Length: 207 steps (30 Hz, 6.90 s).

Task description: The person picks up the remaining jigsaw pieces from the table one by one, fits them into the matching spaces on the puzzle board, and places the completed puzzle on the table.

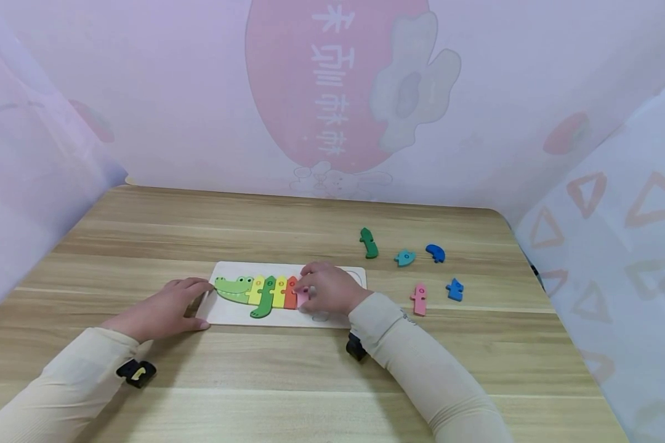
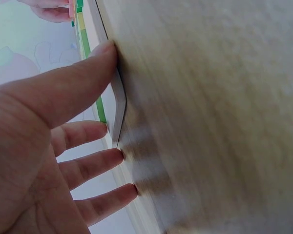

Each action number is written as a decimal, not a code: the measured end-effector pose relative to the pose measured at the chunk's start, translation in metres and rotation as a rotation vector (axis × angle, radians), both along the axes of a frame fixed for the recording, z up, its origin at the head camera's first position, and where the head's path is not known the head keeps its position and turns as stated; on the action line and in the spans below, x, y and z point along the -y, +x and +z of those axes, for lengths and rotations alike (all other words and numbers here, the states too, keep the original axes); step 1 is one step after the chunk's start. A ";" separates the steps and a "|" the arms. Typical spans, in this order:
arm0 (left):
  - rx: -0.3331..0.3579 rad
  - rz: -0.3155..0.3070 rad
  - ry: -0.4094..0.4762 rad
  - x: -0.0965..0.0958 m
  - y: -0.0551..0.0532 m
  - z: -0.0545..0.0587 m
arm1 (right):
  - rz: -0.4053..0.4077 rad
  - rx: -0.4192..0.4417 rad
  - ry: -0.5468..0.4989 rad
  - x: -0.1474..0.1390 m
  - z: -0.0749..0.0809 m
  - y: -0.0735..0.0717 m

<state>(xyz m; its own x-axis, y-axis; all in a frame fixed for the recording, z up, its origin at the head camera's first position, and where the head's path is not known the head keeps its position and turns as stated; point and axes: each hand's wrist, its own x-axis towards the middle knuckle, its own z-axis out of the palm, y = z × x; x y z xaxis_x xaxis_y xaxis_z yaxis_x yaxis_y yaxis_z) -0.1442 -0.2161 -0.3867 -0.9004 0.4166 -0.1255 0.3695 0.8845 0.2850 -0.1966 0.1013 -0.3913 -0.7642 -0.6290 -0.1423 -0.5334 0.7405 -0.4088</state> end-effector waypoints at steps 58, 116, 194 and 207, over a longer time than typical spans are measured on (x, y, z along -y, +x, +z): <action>-0.001 0.008 0.011 0.001 -0.002 -0.002 | -0.007 -0.048 0.020 0.002 -0.003 0.002; 0.023 0.029 -0.012 -0.002 0.000 -0.002 | 0.018 -0.309 0.029 -0.006 0.019 0.026; 0.007 0.018 -0.015 -0.001 -0.007 -0.003 | 0.004 -0.540 0.046 -0.059 0.031 0.033; 0.003 0.014 -0.014 -0.001 -0.007 -0.004 | -0.019 -0.532 0.058 -0.068 0.029 0.034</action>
